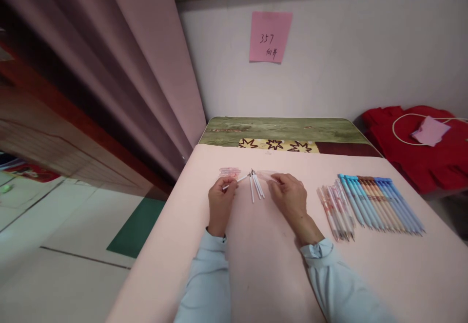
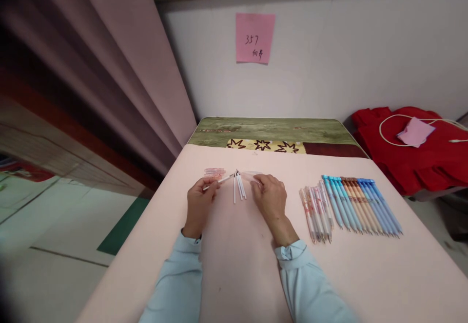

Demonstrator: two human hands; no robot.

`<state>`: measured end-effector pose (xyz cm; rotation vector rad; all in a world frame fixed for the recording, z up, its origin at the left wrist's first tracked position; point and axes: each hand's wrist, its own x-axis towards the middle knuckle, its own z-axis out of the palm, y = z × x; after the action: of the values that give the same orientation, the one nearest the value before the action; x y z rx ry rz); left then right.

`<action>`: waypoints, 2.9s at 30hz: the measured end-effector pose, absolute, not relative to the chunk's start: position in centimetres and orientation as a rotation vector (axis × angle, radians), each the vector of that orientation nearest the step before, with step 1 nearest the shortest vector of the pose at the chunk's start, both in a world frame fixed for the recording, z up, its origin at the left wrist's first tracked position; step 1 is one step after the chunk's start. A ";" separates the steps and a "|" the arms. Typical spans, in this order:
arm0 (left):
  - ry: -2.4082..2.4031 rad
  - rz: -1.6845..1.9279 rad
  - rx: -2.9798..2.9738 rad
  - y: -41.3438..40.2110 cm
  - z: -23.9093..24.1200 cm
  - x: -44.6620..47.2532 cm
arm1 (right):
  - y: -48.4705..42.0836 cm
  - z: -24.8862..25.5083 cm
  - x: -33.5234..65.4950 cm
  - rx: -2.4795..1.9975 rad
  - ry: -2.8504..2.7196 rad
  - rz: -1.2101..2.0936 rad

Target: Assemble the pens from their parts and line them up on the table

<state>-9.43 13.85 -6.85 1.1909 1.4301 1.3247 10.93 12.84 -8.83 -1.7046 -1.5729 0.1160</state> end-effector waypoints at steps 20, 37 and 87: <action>1.168 1.263 1.022 13.8 -6.4 -9.2 | 13.0 -8.7 10.7 -1.307 -1.145 0.732; 0.983 1.340 0.956 13.6 -6.2 -8.6 | 12.5 -8.2 9.4 -1.209 -1.496 0.802; 1.200 1.352 1.188 13.8 -5.9 -9.8 | 12.6 -8.3 10.5 -1.320 -1.217 0.700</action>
<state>-9.79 13.82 -5.92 1.1881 1.2003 1.3525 10.53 12.62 -8.27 -1.3205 -1.2168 0.6997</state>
